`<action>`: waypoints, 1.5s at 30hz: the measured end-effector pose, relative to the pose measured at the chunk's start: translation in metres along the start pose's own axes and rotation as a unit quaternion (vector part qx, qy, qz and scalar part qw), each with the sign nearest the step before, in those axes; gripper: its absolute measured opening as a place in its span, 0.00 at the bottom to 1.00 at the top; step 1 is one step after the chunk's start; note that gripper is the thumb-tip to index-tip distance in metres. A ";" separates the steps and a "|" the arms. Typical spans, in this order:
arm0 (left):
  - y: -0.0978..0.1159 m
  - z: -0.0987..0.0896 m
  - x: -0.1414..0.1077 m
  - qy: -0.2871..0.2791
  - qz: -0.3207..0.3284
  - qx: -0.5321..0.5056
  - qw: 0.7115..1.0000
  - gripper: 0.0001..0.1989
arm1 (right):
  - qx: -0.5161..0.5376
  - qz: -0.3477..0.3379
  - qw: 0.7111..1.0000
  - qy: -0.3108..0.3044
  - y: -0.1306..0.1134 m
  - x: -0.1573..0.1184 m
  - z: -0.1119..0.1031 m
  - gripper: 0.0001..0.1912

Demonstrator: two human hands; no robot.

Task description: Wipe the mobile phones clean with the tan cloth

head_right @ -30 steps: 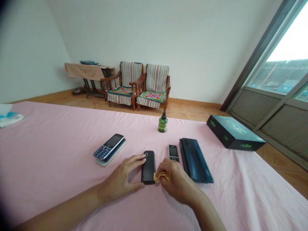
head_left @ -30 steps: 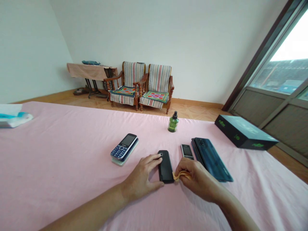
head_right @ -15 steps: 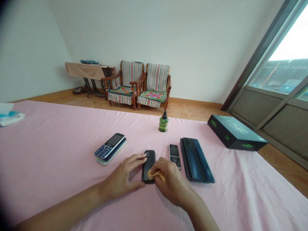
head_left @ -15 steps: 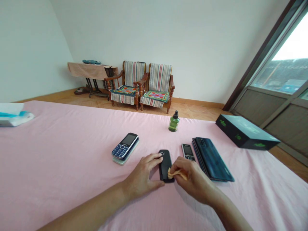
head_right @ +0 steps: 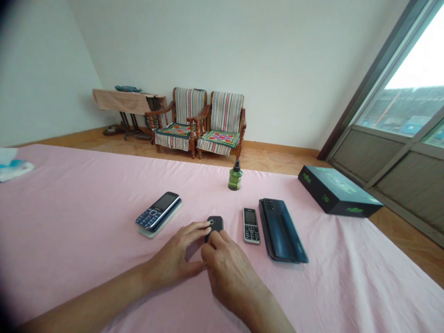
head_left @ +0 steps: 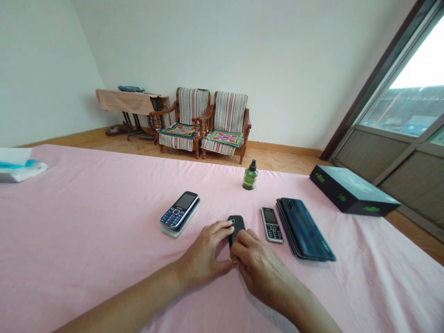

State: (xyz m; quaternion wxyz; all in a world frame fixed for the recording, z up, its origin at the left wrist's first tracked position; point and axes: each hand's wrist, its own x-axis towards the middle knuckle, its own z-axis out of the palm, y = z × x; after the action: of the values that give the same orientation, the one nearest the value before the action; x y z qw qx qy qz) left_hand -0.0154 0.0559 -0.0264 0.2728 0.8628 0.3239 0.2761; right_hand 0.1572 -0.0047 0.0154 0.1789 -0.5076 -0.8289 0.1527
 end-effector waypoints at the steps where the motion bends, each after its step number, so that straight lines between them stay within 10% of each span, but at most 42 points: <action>1: 0.001 0.000 0.000 0.001 0.001 0.001 1.000 0.31 | 0.004 0.001 1.000 -0.002 0.000 0.000 0.000 0.11; 19: 0.004 -0.004 0.002 -0.015 -0.006 0.008 1.000 0.33 | 0.145 0.018 0.984 0.102 0.030 0.002 0.011 0.17; 35: 0.007 0.000 0.001 -0.006 -0.013 -0.003 1.000 0.32 | 0.048 0.019 0.982 0.182 0.067 0.064 0.030 0.18; 45: 0.007 0.001 0.002 0.033 -0.026 -0.035 0.999 0.33 | 0.134 -0.017 0.981 0.140 0.030 0.009 0.027 0.23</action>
State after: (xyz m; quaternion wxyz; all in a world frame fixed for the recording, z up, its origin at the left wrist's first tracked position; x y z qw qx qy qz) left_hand -0.0101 0.0525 -0.0219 0.2989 0.8345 0.3451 0.3085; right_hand 0.1650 0.0145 -0.0201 0.3628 -0.4811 -0.7759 0.1868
